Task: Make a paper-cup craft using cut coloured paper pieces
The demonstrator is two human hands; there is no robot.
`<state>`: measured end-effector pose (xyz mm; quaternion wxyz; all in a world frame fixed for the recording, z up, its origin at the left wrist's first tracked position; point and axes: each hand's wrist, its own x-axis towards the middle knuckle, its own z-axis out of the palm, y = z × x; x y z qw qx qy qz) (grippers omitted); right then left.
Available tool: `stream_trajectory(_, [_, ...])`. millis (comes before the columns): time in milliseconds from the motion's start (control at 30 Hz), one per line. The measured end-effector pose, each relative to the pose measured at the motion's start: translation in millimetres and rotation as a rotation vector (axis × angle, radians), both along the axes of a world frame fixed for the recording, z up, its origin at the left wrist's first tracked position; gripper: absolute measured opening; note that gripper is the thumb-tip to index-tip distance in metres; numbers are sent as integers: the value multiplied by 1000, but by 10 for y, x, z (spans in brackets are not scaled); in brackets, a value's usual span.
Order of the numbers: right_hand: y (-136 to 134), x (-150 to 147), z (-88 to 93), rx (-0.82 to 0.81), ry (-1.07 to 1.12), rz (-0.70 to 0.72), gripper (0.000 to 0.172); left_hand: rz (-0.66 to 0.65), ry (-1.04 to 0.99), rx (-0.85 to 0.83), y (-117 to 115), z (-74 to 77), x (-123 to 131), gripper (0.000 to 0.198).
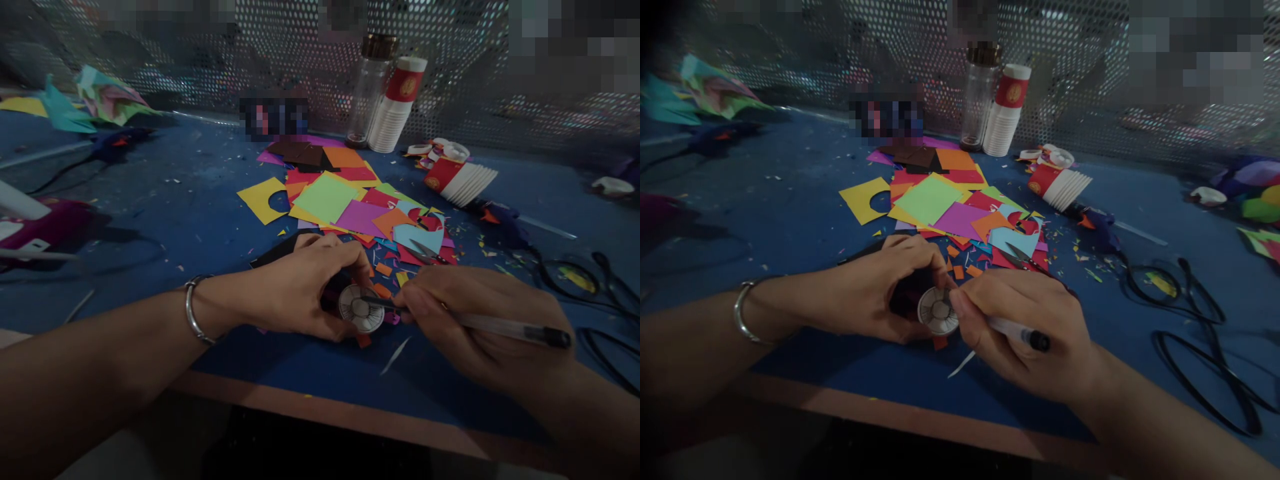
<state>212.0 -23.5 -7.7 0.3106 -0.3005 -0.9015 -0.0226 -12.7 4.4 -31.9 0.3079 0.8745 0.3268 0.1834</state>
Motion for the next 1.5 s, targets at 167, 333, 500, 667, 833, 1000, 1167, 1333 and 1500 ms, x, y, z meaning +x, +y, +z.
stream_trajectory(167, [-2, 10, 9, -2, 17, -1, 29, -13, 4, -2, 8, 13, -3, 44])
stream_trajectory(333, [-19, 30, 20, 24, -19, -21, 31, -11, -2, -5, 8, 5, -4, 44])
stream_trajectory(500, [-13, 19, -22, 23, 4, -42, 36, 1, 0, 2, -4, 3, 6, 45])
stream_trajectory(667, [8, 17, -40, 56, -44, -46, 39, -4, 15, -6, -3, 16, 13, 45])
stream_trajectory(833, [24, 18, -55, 63, -2, -56, 34, -6, 16, -19, -8, 32, 12, 45])
stream_trajectory(1000, [26, 23, -65, 73, 16, -39, 31, -5, 13, -14, -10, 36, 13, 43])
stream_trajectory(1167, [21, 44, -116, 75, 21, -71, 35, 1, 18, -21, -9, 39, 18, 42])
stream_trajectory(1333, [20, 26, -70, 57, 7, -45, 33, -3, 5, -18, -12, 33, 9, 45])
stream_trajectory(1500, [16, -2, -26, 65, 2, -25, 33, 2, 6, -13, -14, 35, 10, 42])
